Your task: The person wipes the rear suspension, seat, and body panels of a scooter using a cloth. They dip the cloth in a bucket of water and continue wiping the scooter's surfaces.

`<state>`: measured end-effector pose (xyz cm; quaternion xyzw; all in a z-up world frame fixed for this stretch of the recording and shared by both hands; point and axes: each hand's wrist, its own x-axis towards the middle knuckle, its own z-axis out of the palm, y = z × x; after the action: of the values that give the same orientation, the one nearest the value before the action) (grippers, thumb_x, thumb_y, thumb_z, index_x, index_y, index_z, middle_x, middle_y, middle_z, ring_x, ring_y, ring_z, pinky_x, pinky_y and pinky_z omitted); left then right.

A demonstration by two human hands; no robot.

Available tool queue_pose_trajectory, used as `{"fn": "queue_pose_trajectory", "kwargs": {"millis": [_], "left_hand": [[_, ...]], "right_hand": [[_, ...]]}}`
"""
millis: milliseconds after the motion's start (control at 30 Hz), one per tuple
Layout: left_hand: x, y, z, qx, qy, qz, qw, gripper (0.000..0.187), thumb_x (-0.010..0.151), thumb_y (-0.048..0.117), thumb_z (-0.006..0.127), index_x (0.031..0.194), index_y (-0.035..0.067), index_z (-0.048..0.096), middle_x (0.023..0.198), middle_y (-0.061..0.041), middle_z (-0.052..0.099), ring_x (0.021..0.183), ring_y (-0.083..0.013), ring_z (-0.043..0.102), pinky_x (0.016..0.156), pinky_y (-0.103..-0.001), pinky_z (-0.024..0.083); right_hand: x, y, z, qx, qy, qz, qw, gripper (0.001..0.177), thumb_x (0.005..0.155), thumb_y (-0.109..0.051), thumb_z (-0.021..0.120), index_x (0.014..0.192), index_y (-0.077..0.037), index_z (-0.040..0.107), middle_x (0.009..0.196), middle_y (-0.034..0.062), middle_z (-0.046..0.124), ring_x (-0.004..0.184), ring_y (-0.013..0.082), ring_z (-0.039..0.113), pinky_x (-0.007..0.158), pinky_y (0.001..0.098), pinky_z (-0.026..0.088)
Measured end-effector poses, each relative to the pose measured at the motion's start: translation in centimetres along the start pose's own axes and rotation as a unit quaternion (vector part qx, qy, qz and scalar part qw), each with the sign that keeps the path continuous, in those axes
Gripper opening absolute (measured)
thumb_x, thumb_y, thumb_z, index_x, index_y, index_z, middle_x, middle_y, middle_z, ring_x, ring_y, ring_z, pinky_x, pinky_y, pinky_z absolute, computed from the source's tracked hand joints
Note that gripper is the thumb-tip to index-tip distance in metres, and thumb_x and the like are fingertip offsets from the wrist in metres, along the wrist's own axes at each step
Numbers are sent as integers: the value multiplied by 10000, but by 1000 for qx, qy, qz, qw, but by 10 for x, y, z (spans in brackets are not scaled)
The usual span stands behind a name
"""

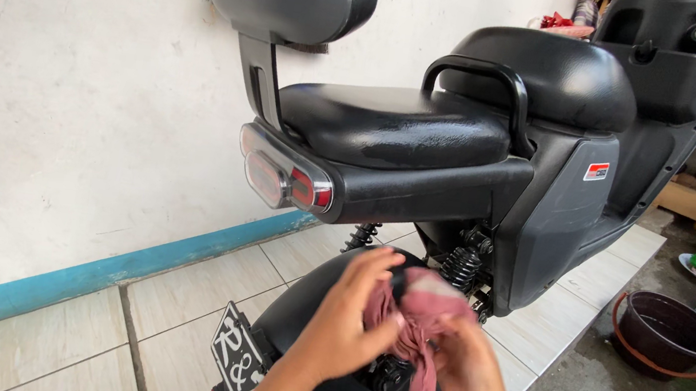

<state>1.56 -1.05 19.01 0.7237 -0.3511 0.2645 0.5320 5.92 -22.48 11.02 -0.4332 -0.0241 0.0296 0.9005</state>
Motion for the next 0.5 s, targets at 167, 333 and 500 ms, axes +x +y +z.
{"fn": "queue_pose_trajectory", "kwargs": {"millis": [167,333,500], "left_hand": [[15,-57,4,292,67,-158,941,317,915,217,642,1216,116,660,1224,-73,674,1208,-291,604,1107,-437,435],[5,-99,21,465,45,-107,877,433,945,341,576,1289,86,638,1258,-141,648,1213,-337,555,1083,-575,319],[-2,-105,25,512,22,-117,850,470,977,384,511,1336,98,614,1334,-144,619,1245,-329,545,1103,-577,324]], "right_hand": [[12,-33,13,-149,80,-380,909,349,967,-124,566,1301,-38,618,1146,92,719,1089,232,675,980,386,495],[56,-40,32,-563,215,-522,603,465,903,-97,661,1366,-81,619,1446,289,513,1316,440,501,1102,510,407],[39,26,20,-597,147,-460,640,525,912,-61,613,1430,-139,569,1617,373,239,1427,501,356,1087,500,393]]}}
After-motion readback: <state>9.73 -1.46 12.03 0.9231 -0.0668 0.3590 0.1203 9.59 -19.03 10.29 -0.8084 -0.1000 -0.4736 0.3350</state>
